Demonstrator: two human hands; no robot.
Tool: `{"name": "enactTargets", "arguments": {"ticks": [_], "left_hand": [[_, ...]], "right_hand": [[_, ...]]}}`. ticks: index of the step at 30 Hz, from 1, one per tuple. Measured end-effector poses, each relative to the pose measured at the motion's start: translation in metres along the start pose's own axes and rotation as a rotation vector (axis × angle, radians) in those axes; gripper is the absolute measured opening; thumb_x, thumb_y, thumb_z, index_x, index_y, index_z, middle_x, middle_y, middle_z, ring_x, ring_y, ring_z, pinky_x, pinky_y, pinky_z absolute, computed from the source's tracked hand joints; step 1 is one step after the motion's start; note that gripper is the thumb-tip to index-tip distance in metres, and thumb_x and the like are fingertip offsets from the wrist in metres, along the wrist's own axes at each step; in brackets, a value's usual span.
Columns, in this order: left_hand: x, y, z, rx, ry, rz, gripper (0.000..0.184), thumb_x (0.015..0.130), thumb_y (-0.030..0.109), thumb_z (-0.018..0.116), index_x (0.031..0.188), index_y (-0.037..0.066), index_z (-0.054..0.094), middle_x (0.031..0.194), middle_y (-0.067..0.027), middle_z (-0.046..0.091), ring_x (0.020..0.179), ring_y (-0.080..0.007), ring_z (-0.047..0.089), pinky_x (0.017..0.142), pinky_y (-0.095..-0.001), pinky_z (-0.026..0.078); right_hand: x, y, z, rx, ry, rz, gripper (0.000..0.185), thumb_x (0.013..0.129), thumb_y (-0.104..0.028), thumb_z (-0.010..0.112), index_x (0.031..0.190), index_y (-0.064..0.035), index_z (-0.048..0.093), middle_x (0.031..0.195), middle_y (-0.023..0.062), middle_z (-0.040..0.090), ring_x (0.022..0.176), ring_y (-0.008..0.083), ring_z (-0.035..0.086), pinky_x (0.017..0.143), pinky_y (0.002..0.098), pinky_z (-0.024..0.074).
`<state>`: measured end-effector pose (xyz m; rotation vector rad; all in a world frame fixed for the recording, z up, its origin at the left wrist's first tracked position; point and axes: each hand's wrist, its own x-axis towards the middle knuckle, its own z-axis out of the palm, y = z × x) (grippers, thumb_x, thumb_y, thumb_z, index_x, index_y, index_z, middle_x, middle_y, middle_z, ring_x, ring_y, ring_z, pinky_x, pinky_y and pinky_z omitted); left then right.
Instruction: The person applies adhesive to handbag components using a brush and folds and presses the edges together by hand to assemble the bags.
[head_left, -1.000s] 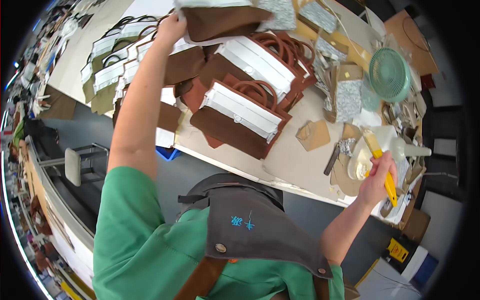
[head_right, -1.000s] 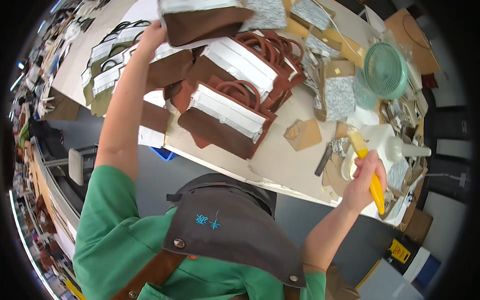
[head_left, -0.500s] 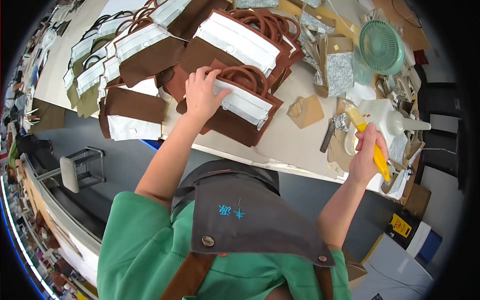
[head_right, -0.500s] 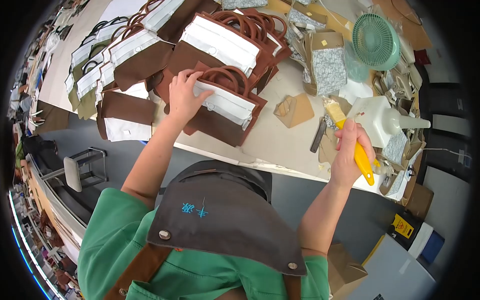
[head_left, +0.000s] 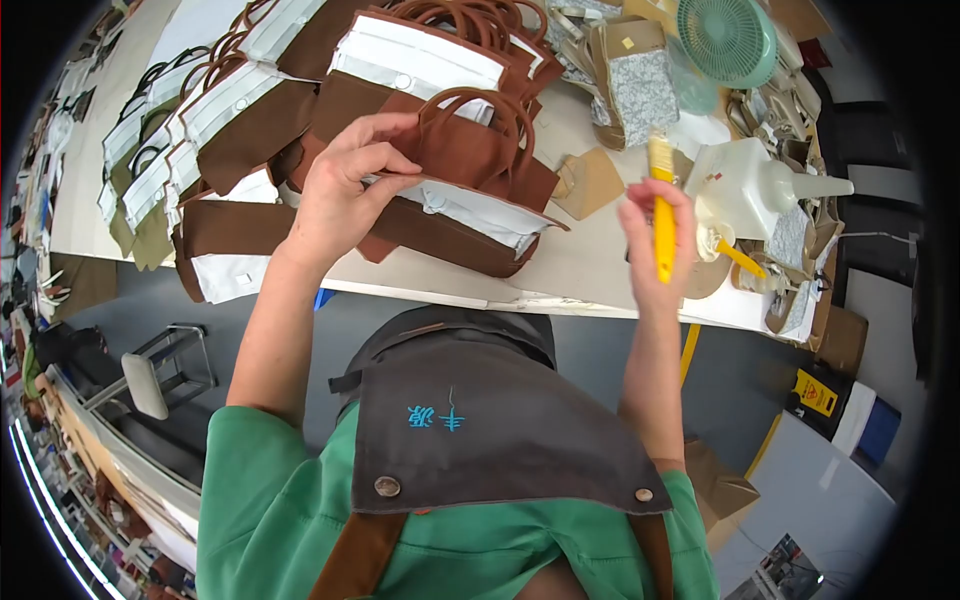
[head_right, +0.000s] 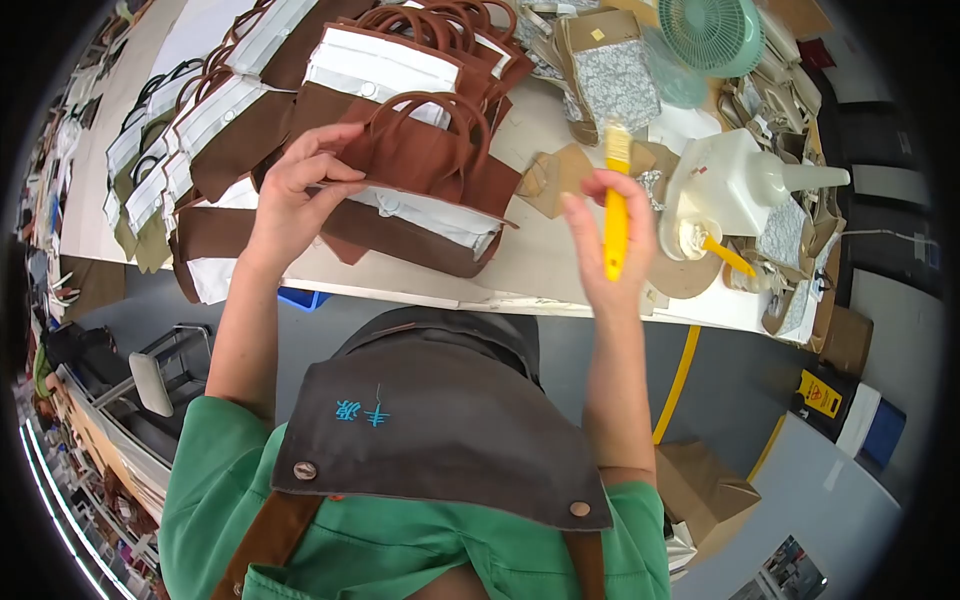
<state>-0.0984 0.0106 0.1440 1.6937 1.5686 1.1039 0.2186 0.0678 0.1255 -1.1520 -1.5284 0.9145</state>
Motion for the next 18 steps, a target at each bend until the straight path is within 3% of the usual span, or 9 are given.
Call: {"name": "enactTargets", "arguments": {"ticks": [1, 2, 5, 7, 9, 13, 15, 17, 18], "left_hand": [[0.004, 0.007, 0.001, 0.021, -0.016, 0.099, 0.009, 0.076, -0.006, 0.069, 0.083, 0.000, 0.067, 0.132, -0.0136, 0.054, 0.121, -0.0266, 0.053, 0.097, -0.0357, 0.046], [0.006, 0.011, 0.002, 0.053, -0.050, 0.048, 0.009, 0.076, -0.005, 0.070, 0.082, 0.001, 0.068, 0.142, -0.0150, 0.045, 0.128, -0.0299, 0.047, 0.102, -0.0393, 0.042], [0.007, -0.003, 0.019, -0.140, -0.082, 0.020, 0.009, 0.075, -0.001, 0.073, 0.082, 0.004, 0.069, 0.147, -0.0149, 0.040, 0.130, -0.0322, 0.046, 0.096, -0.0353, 0.046], [0.004, -0.007, 0.025, -0.196, -0.144, 0.012, 0.009, 0.076, -0.002, 0.073, 0.082, 0.004, 0.069, 0.150, -0.0157, 0.035, 0.132, -0.0340, 0.044, 0.098, -0.0363, 0.045], [-0.003, -0.008, 0.027, -0.443, -0.186, -0.017, 0.010, 0.075, -0.005, 0.072, 0.082, 0.001, 0.067, 0.150, -0.0167, 0.034, 0.132, -0.0368, 0.043, 0.105, -0.0411, 0.040], [-0.019, -0.019, 0.038, -0.606, -0.306, -0.208, 0.008, 0.078, -0.002, 0.073, 0.082, 0.002, 0.067, 0.150, -0.0165, 0.034, 0.129, -0.0345, 0.046, 0.097, -0.0372, 0.044], [-0.027, -0.010, 0.048, -0.459, -0.368, -0.205, 0.008, 0.079, 0.001, 0.072, 0.084, 0.003, 0.066, 0.127, -0.0129, 0.058, 0.109, -0.0208, 0.060, 0.088, -0.0304, 0.046], [-0.026, 0.005, 0.037, -0.467, -0.448, -0.300, 0.008, 0.079, 0.001, 0.071, 0.083, 0.002, 0.064, 0.105, -0.0090, 0.066, 0.095, -0.0162, 0.062, 0.080, -0.0284, 0.046], [-0.029, 0.006, 0.030, -0.470, -0.452, -0.301, 0.008, 0.079, 0.001, 0.071, 0.083, 0.002, 0.064, 0.105, -0.0090, 0.066, 0.095, -0.0162, 0.062, 0.080, -0.0284, 0.046]], "right_hand": [[-0.002, 0.011, 0.008, 0.016, -0.003, -0.033, 0.032, 0.084, -0.012, 0.073, 0.110, -0.0045, 0.056, 0.103, 0.0067, 0.061, 0.095, 0.0137, 0.058, 0.084, 0.0267, 0.0453], [-0.002, 0.019, 0.015, 0.031, -0.007, -0.065, 0.040, 0.083, -0.014, 0.074, 0.116, -0.0057, 0.054, 0.109, 0.0087, 0.060, 0.099, 0.0165, 0.058, 0.086, 0.0286, 0.0451], [0.001, 0.037, 0.029, -0.200, -0.018, -0.018, 0.050, 0.080, -0.017, 0.077, 0.120, -0.0078, 0.050, 0.112, 0.0099, 0.059, 0.102, 0.0197, 0.059, 0.089, 0.0296, 0.0445], [0.002, 0.046, 0.035, -0.115, -0.133, 0.228, 0.053, 0.078, -0.020, 0.079, 0.120, -0.0095, 0.049, 0.112, 0.0098, 0.060, 0.101, 0.0203, 0.059, 0.089, 0.0305, 0.0453], [-0.002, 0.063, 0.033, -0.025, -0.194, 0.249, 0.052, 0.078, -0.018, 0.079, 0.119, -0.0109, 0.050, 0.113, 0.0084, 0.060, 0.096, 0.0184, 0.060, 0.086, 0.0299, 0.0472], [-0.013, 0.022, 0.035, 0.021, -0.254, 0.152, 0.049, 0.078, -0.013, 0.078, 0.118, -0.0116, 0.052, 0.112, 0.0059, 0.060, 0.089, 0.0157, 0.059, 0.082, 0.0297, 0.0484], [-0.018, 0.007, 0.036, -0.064, -0.377, 0.153, 0.046, 0.082, -0.004, 0.072, 0.122, -0.0099, 0.050, 0.123, 0.0047, 0.057, 0.097, 0.0134, 0.059, 0.086, 0.0268, 0.0468], [-0.019, 0.026, 0.035, -0.095, -0.318, 0.105, 0.049, 0.079, -0.003, 0.073, 0.122, -0.0098, 0.050, 0.123, 0.0061, 0.059, 0.102, 0.0178, 0.060, 0.089, 0.0295, 0.0466], [-0.018, 0.032, 0.030, -0.229, -0.294, 0.104, 0.051, 0.077, -0.004, 0.074, 0.120, -0.0113, 0.050, 0.118, 0.0087, 0.060, 0.099, 0.0223, 0.061, 0.087, 0.0311, 0.0476]]}}
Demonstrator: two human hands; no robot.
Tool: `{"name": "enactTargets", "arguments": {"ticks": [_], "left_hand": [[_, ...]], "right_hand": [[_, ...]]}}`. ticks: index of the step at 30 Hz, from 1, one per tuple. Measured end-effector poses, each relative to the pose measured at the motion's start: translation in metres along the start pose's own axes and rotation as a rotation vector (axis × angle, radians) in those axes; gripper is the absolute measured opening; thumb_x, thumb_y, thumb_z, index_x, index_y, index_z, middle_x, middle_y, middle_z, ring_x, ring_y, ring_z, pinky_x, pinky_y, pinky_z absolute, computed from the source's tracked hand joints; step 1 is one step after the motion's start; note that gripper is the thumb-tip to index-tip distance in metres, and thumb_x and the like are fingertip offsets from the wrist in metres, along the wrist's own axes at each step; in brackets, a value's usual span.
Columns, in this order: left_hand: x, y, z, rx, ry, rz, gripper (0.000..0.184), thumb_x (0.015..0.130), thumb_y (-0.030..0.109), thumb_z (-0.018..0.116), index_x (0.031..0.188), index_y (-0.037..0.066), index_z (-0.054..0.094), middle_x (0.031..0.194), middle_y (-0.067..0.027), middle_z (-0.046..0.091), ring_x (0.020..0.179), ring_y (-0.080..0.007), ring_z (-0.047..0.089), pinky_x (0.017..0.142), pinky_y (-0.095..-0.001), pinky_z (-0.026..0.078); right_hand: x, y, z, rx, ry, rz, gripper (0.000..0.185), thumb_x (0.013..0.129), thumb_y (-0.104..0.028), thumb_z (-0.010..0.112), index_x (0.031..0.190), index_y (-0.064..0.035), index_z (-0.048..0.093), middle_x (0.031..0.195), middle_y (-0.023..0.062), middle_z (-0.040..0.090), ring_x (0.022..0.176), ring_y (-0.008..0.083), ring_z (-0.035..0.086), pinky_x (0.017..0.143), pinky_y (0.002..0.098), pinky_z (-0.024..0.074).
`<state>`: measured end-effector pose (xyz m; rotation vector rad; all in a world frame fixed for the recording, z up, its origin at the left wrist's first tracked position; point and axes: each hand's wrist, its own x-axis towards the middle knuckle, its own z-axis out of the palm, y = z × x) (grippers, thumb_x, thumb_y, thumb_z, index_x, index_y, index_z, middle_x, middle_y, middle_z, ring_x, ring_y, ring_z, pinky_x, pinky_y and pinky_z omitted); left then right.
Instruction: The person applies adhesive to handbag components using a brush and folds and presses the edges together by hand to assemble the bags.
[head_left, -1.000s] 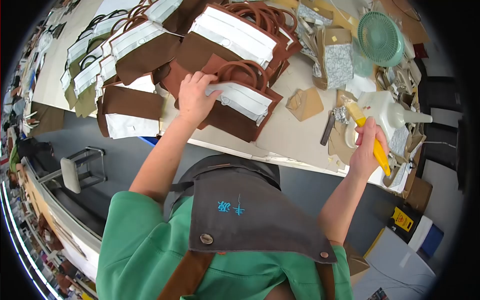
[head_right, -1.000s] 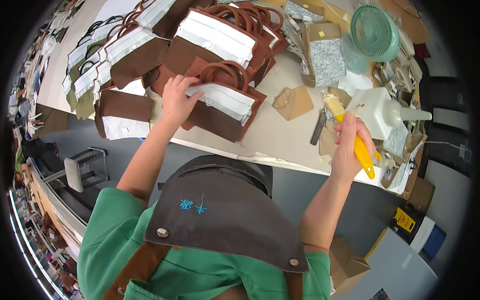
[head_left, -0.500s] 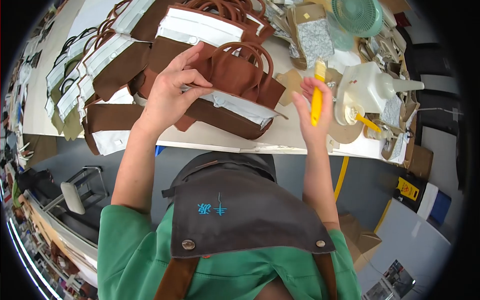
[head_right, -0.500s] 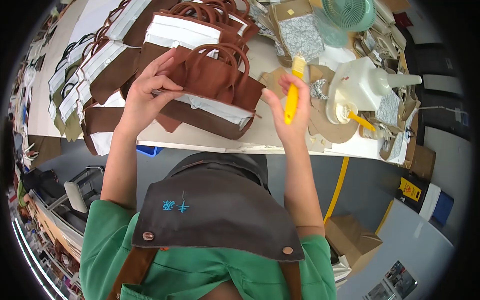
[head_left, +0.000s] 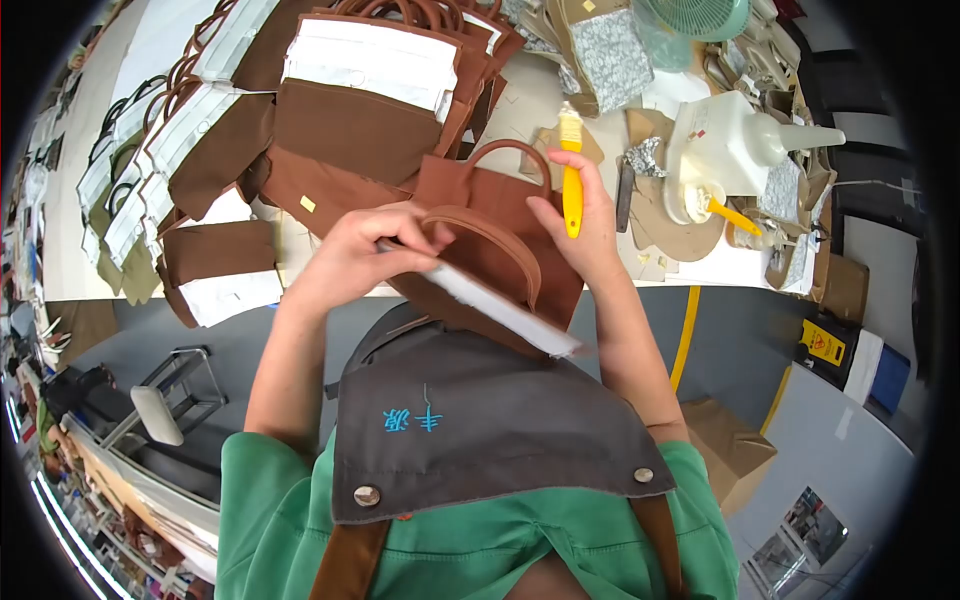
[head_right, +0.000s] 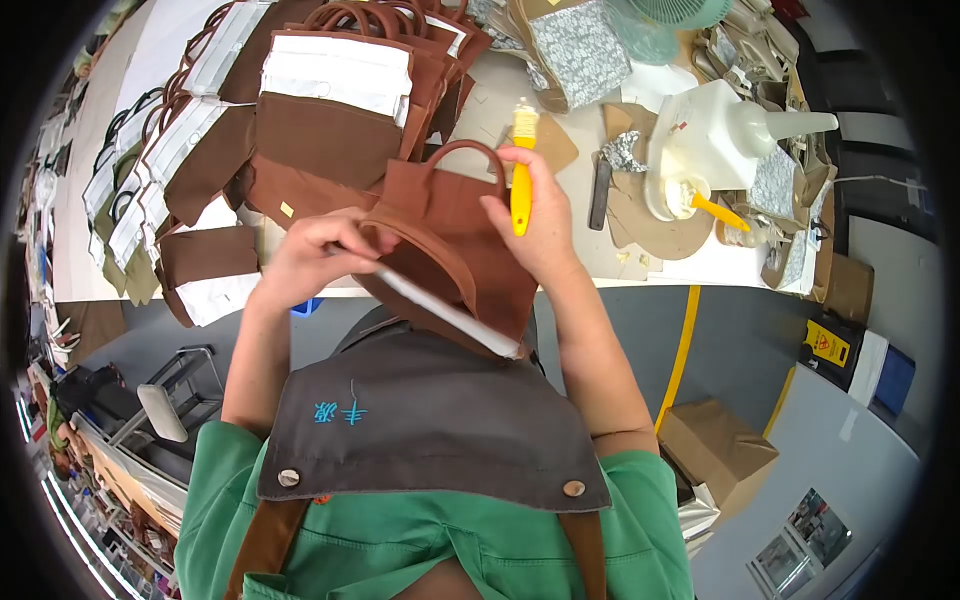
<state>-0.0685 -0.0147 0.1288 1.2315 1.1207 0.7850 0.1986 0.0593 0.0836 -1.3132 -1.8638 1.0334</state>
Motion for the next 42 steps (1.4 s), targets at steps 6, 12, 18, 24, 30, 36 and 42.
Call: {"name": "enactTargets", "arguments": {"ticks": [6, 12, 18, 24, 30, 36, 42], "left_hand": [[-0.033, 0.027, -0.040, 0.008, 0.013, 0.081, 0.007, 0.079, -0.002, 0.069, 0.081, -0.001, 0.063, 0.090, -0.0078, 0.067, 0.086, -0.0125, 0.061, 0.074, -0.0266, 0.047], [-0.013, 0.044, -0.040, 0.210, 0.137, 0.098, 0.004, 0.083, 0.000, 0.066, 0.084, -0.002, 0.064, 0.100, -0.0111, 0.068, 0.086, -0.0124, 0.061, 0.078, -0.0256, 0.048], [0.044, 0.000, -0.015, -0.038, 0.125, 0.002, 0.010, 0.084, 0.009, 0.068, 0.085, 0.001, 0.062, 0.092, -0.0045, 0.066, 0.084, -0.0090, 0.057, 0.076, -0.0250, 0.047], [0.117, -0.045, 0.034, -0.108, -0.007, -0.235, 0.016, 0.085, 0.016, 0.070, 0.090, 0.004, 0.062, 0.085, -0.0013, 0.062, 0.081, -0.0092, 0.054, 0.072, -0.0258, 0.045], [0.150, -0.072, 0.052, -0.234, -0.127, -0.393, 0.017, 0.086, 0.019, 0.071, 0.093, 0.006, 0.063, 0.085, -0.0030, 0.063, 0.081, -0.0111, 0.055, 0.073, -0.0270, 0.046], [0.163, -0.087, 0.053, 0.916, 0.232, 0.353, 0.031, 0.079, 0.010, 0.071, 0.109, 0.008, 0.064, 0.132, -0.0133, 0.051, 0.117, -0.0312, 0.052, 0.096, -0.0392, 0.043], [0.112, -0.112, 0.093, 1.052, 0.041, 0.489, 0.055, 0.082, 0.017, 0.067, 0.134, 0.011, 0.047, 0.146, -0.0108, 0.038, 0.135, -0.0309, 0.035, 0.111, -0.0467, 0.026]], "right_hand": [[0.012, 0.069, -0.009, -0.246, 0.152, -0.158, 0.054, 0.076, -0.003, 0.075, 0.122, -0.0104, 0.047, 0.131, 0.0146, 0.056, 0.112, 0.0292, 0.059, 0.093, 0.0344, 0.0467], [0.022, 0.080, -0.013, -0.226, 0.363, -0.201, 0.048, 0.081, -0.006, 0.074, 0.121, -0.0070, 0.047, 0.131, 0.0159, 0.055, 0.099, 0.0212, 0.061, 0.087, 0.0329, 0.0488], [-0.044, 0.036, -0.027, 0.640, 0.298, 0.130, 0.038, 0.091, -0.014, 0.064, 0.122, -0.0052, 0.045, 0.125, 0.0140, 0.056, 0.081, 0.0119, 0.063, 0.078, 0.0253, 0.0504], [-0.087, 0.074, -0.031, 0.279, 0.432, 0.214, 0.042, 0.087, -0.006, 0.067, 0.123, -0.0062, 0.045, 0.128, 0.0119, 0.055, 0.079, 0.0108, 0.062, 0.075, 0.0236, 0.0501], [-0.105, 0.074, -0.046, 0.015, 0.512, 0.317, 0.046, 0.080, 0.006, 0.066, 0.120, -0.0089, 0.049, 0.126, 0.0082, 0.056, 0.076, 0.0098, 0.059, 0.072, 0.0239, 0.0501], [-0.099, 0.109, -0.022, -0.092, 0.513, 0.140, 0.045, 0.079, 0.008, 0.067, 0.117, -0.0079, 0.049, 0.128, 0.0147, 0.056, 0.087, 0.0158, 0.062, 0.080, 0.0272, 0.0508], [-0.093, 0.121, -0.004, -0.168, 0.547, 0.060, 0.044, 0.076, 0.005, 0.070, 0.113, -0.0088, 0.051, 0.121, 0.0148, 0.060, 0.093, 0.0233, 0.063, 0.081, 0.0309, 0.0511]]}}
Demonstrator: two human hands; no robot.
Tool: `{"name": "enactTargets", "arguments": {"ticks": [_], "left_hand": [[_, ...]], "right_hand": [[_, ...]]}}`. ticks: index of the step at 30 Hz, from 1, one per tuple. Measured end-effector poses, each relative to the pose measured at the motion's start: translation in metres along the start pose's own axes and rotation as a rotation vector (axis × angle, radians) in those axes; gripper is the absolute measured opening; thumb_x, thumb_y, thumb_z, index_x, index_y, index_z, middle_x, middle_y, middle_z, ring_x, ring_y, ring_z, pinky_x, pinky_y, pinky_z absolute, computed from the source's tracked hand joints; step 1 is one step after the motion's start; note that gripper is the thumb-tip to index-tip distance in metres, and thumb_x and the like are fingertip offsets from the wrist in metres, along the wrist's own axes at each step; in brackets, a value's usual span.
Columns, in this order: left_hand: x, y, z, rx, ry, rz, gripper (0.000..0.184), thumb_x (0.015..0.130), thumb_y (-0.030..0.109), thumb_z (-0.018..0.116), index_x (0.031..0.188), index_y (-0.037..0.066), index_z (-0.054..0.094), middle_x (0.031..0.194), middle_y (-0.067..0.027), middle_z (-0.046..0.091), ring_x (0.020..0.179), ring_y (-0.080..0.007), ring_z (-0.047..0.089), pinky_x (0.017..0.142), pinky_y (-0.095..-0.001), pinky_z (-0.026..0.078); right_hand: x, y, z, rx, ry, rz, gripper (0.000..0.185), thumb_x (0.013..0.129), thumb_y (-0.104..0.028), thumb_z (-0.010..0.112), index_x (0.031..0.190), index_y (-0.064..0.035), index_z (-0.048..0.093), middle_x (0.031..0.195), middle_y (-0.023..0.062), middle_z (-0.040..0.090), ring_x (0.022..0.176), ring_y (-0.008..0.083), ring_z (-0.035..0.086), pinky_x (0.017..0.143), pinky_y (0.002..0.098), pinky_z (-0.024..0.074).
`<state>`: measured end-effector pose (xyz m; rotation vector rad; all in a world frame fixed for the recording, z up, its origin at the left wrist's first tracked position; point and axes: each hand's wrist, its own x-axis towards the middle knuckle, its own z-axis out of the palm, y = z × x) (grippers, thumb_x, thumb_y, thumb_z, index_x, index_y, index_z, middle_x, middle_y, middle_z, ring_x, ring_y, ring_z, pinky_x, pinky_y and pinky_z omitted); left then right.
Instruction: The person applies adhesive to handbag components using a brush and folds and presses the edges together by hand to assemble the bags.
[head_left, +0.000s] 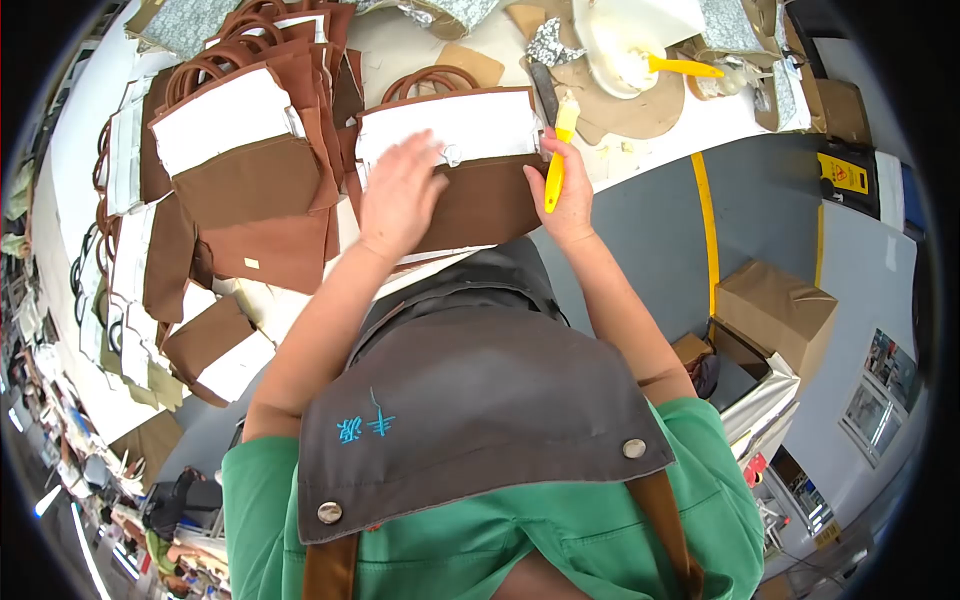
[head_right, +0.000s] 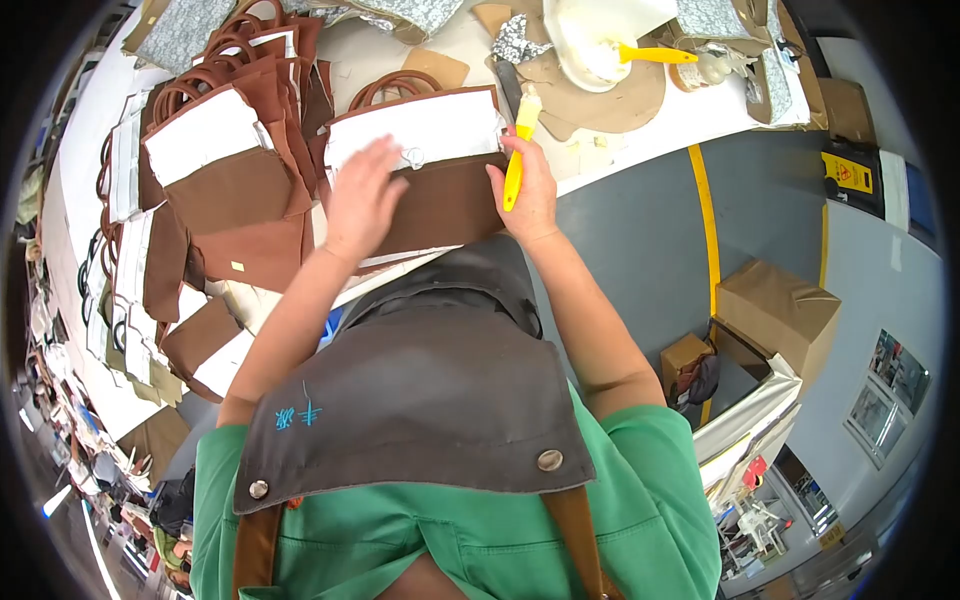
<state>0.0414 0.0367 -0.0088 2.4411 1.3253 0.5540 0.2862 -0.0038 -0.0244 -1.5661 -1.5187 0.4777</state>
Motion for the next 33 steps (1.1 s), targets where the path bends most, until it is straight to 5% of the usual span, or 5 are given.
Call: {"name": "enactTargets", "arguments": {"ticks": [13, 19, 21, 22, 33], "left_hand": [[0.013, 0.066, -0.003, -0.270, -0.185, 0.064, 0.105, 0.064, 0.050, 0.080, 0.142, -0.002, 0.032, 0.150, -0.0189, 0.030, 0.141, -0.0319, 0.025, 0.115, -0.0476, 0.018], [0.056, 0.059, 0.031, -0.377, -0.034, 0.081, 0.054, 0.080, 0.022, 0.072, 0.127, 0.004, 0.055, 0.133, -0.0146, 0.054, 0.130, -0.0271, 0.045, 0.109, -0.0399, 0.034], [0.063, 0.054, 0.030, -1.007, 0.049, -0.312, 0.032, 0.085, 0.013, 0.066, 0.115, 0.002, 0.064, 0.116, -0.0136, 0.066, 0.114, -0.0248, 0.059, 0.098, -0.0324, 0.044], [0.065, 0.050, 0.026, -1.001, 0.004, -0.362, 0.029, 0.094, 0.014, 0.058, 0.118, 0.001, 0.063, 0.107, -0.0046, 0.069, 0.103, -0.0095, 0.058, 0.094, -0.0231, 0.041], [0.077, 0.048, 0.003, -1.565, -0.063, -0.792, 0.036, 0.095, 0.026, 0.058, 0.118, -0.002, 0.062, 0.106, -0.0044, 0.065, 0.097, -0.0109, 0.057, 0.088, -0.0250, 0.044]], "right_hand": [[0.005, -0.041, -0.008, 0.225, 0.026, 0.199, 0.050, 0.076, 0.006, 0.070, 0.119, -0.0098, 0.049, 0.132, 0.0083, 0.056, 0.075, 0.0084, 0.054, 0.072, 0.0234, 0.0495], [0.026, -0.061, -0.019, 0.355, 0.037, 0.134, 0.052, 0.077, 0.007, 0.070, 0.121, -0.0087, 0.048, 0.131, 0.0143, 0.055, 0.077, 0.0091, 0.058, 0.074, 0.0230, 0.0498], [0.037, -0.058, -0.027, 0.377, 0.169, 0.066, 0.051, 0.078, 0.006, 0.070, 0.122, -0.0085, 0.047, 0.129, 0.0155, 0.055, 0.080, 0.0093, 0.060, 0.076, 0.0240, 0.0503], [0.042, -0.051, -0.033, 0.286, 0.171, 0.064, 0.054, 0.077, 0.003, 0.072, 0.123, -0.0088, 0.046, 0.126, 0.0143, 0.057, 0.085, 0.0148, 0.063, 0.077, 0.0282, 0.0512], [0.065, -0.023, 0.009, 0.139, -0.015, 0.165, 0.047, 0.079, 0.002, 0.068, 0.119, -0.0121, 0.050, 0.117, 0.0092, 0.062, 0.083, 0.0155, 0.063, 0.077, 0.0275, 0.0508]]}}
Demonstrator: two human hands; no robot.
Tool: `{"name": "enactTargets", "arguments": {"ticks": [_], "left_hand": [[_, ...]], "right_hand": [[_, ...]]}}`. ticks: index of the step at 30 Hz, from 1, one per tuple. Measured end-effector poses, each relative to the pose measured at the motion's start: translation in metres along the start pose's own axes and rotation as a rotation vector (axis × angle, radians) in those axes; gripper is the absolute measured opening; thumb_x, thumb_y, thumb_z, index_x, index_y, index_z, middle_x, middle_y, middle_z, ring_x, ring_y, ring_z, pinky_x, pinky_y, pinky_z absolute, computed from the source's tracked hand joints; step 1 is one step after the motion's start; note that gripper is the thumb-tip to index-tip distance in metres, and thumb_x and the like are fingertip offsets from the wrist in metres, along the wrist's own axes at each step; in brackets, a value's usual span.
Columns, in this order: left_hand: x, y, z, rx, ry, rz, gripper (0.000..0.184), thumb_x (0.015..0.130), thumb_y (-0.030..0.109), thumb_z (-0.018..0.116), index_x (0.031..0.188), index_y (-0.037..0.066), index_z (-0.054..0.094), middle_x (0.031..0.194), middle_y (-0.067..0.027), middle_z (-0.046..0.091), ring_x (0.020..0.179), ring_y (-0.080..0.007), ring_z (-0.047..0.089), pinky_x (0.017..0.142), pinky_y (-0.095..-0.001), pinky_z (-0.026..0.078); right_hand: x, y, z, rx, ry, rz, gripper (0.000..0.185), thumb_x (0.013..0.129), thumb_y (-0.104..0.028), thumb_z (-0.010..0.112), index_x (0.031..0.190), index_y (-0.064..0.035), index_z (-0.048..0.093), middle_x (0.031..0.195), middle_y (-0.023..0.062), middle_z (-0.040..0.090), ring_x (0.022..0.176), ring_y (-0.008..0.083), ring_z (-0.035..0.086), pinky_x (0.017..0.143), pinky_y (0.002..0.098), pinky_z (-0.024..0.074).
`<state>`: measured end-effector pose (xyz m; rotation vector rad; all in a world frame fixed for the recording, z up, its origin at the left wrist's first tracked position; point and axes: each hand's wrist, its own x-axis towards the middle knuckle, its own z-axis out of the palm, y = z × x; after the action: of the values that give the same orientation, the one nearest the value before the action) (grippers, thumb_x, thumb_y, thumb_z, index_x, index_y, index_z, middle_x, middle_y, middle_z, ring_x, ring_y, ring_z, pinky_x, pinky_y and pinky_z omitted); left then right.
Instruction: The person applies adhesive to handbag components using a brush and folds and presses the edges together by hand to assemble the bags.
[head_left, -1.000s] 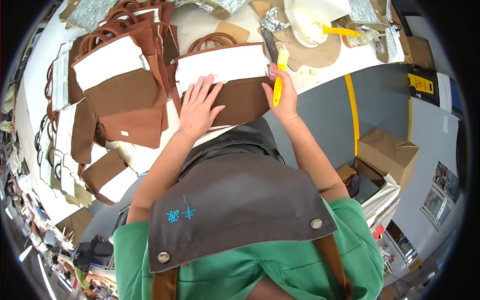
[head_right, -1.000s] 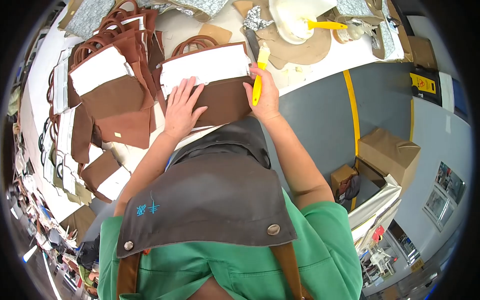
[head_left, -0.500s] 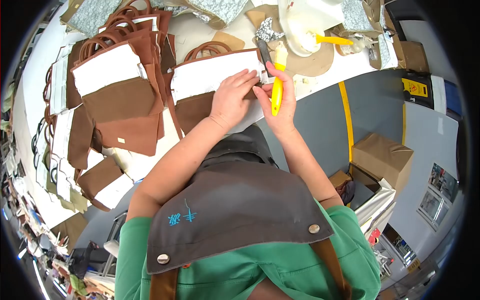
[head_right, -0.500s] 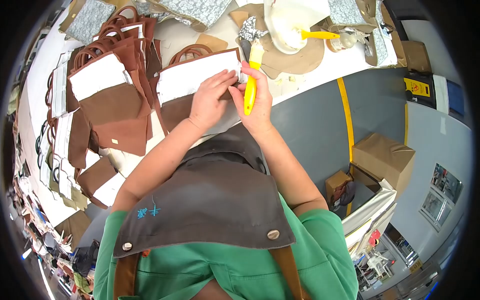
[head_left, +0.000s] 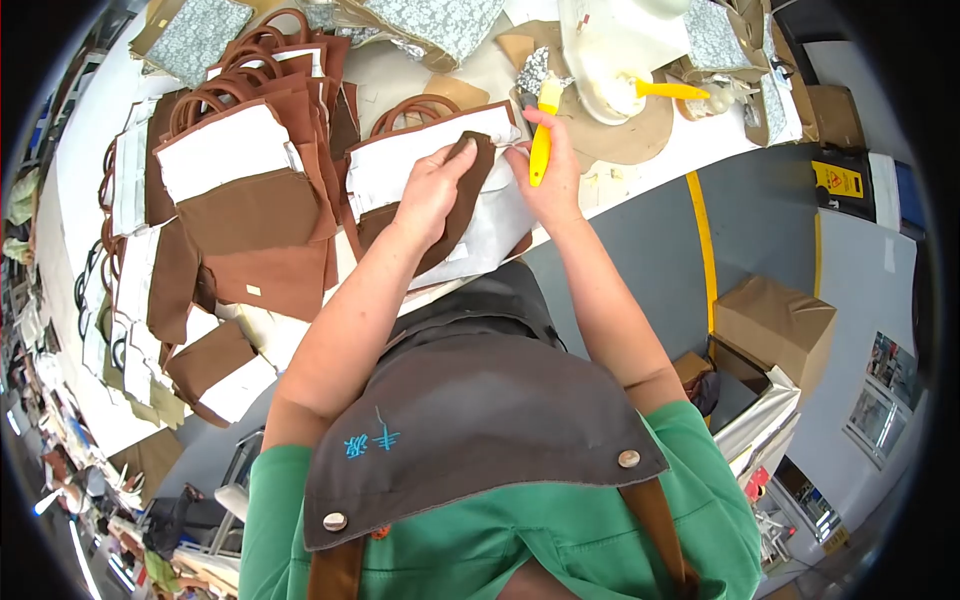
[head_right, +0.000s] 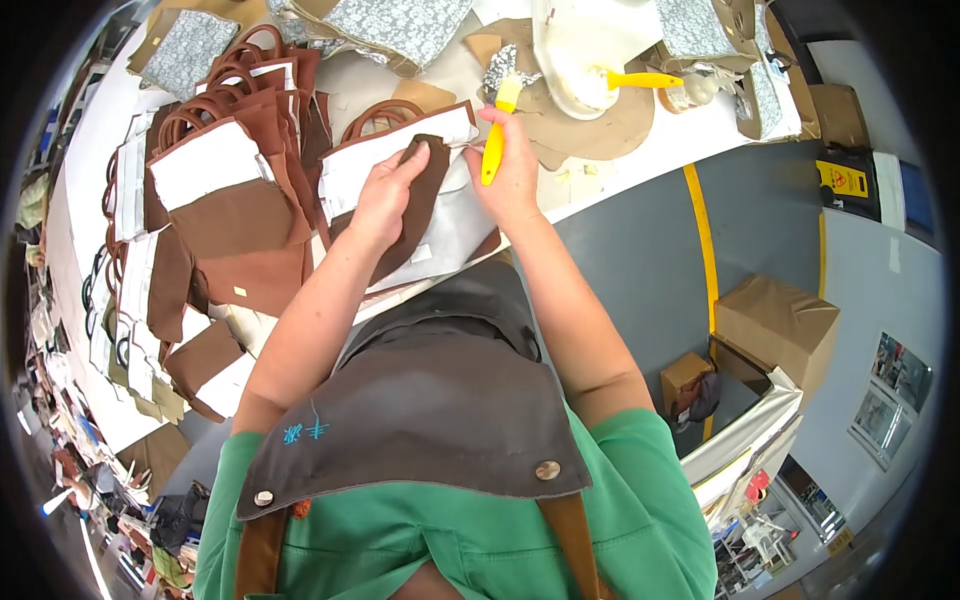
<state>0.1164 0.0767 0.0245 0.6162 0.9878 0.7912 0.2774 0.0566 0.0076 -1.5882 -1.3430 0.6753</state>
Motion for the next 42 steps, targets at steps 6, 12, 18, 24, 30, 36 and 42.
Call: {"name": "enactTargets", "arguments": {"ticks": [6, 12, 18, 24, 30, 36, 42], "left_hand": [[0.001, 0.005, 0.000, -0.037, 0.029, -0.053, 0.038, 0.095, 0.026, 0.058, 0.120, -0.003, 0.059, 0.112, -0.0074, 0.064, 0.102, -0.0140, 0.057, 0.091, -0.0266, 0.042], [0.003, 0.004, 0.001, 0.049, 0.016, -0.039, 0.041, 0.096, 0.026, 0.057, 0.123, -0.004, 0.058, 0.118, -0.0076, 0.062, 0.106, -0.0143, 0.055, 0.094, -0.0274, 0.040], [0.002, 0.006, 0.003, 0.089, 0.025, -0.038, 0.041, 0.095, 0.026, 0.058, 0.123, -0.004, 0.058, 0.119, -0.0084, 0.062, 0.109, -0.0149, 0.054, 0.096, -0.0284, 0.039], [0.011, -0.008, -0.003, 0.059, -0.020, 0.008, 0.040, 0.094, 0.026, 0.059, 0.122, -0.004, 0.059, 0.115, -0.0085, 0.063, 0.105, -0.0146, 0.055, 0.093, -0.0280, 0.042], [0.003, -0.010, -0.003, 0.524, -0.070, 0.158, 0.048, 0.097, 0.040, 0.048, 0.118, -0.001, 0.061, 0.112, -0.0221, 0.065, 0.110, -0.0312, 0.058, 0.095, -0.0345, 0.043], [-0.063, -0.013, -0.036, 0.866, -0.315, 0.415, 0.023, 0.093, 0.021, 0.058, 0.109, 0.006, 0.066, 0.111, -0.0162, 0.064, 0.108, -0.0320, 0.059, 0.091, -0.0379, 0.048], [-0.093, -0.024, -0.120, 0.914, 0.523, 0.308, 0.023, 0.089, 0.019, 0.064, 0.103, 0.002, 0.063, 0.085, -0.0096, 0.066, 0.078, -0.0189, 0.063, 0.072, -0.0305, 0.050]], "right_hand": [[0.001, -0.027, -0.038, 0.282, 0.129, 0.106, 0.012, 0.082, -0.007, 0.071, 0.094, -0.0076, 0.067, 0.075, 0.0017, 0.061, 0.074, 0.0106, 0.057, 0.068, 0.0249, 0.0467], [-0.018, -0.040, -0.053, 0.024, -0.065, 0.053, 0.023, 0.091, -0.022, 0.065, 0.078, -0.0028, 0.067, 0.071, 0.0038, 0.060, 0.062, 0.0093, 0.054, 0.061, 0.0227, 0.0432], [-0.019, -0.041, -0.039, 0.019, 0.113, -0.027, 0.022, 0.093, -0.019, 0.062, 0.080, -0.0008, 0.066, 0.074, 0.0067, 0.060, 0.058, 0.0105, 0.052, 0.060, 0.0249, 0.0431], [-0.023, -0.022, -0.028, -0.181, -0.049, -0.192, 0.011, 0.086, -0.013, 0.069, 0.077, -0.0083, 0.070, 0.064, 0.0035, 0.061, 0.071, 0.0183, 0.056, 0.070, 0.0309, 0.0442], [-0.007, -0.029, -0.061, -0.103, 0.178, 0.146, 0.020, 0.093, -0.019, 0.063, 0.086, -0.0008, 0.068, 0.075, 0.0044, 0.067, 0.060, 0.0084, 0.058, 0.059, 0.0234, 0.0463], [-0.013, -0.065, -0.041, 0.116, 0.072, -0.048, 0.014, 0.090, -0.011, 0.067, 0.099, -0.0004, 0.066, 0.083, 0.0056, 0.066, 0.072, 0.0095, 0.059, 0.072, 0.0226, 0.0483], [-0.057, -0.052, 0.009, 0.145, -0.227, -0.215, 0.036, 0.078, 0.001, 0.075, 0.108, -0.0048, 0.056, 0.102, 0.0070, 0.059, 0.079, 0.0145, 0.059, 0.073, 0.0260, 0.0486]]}}
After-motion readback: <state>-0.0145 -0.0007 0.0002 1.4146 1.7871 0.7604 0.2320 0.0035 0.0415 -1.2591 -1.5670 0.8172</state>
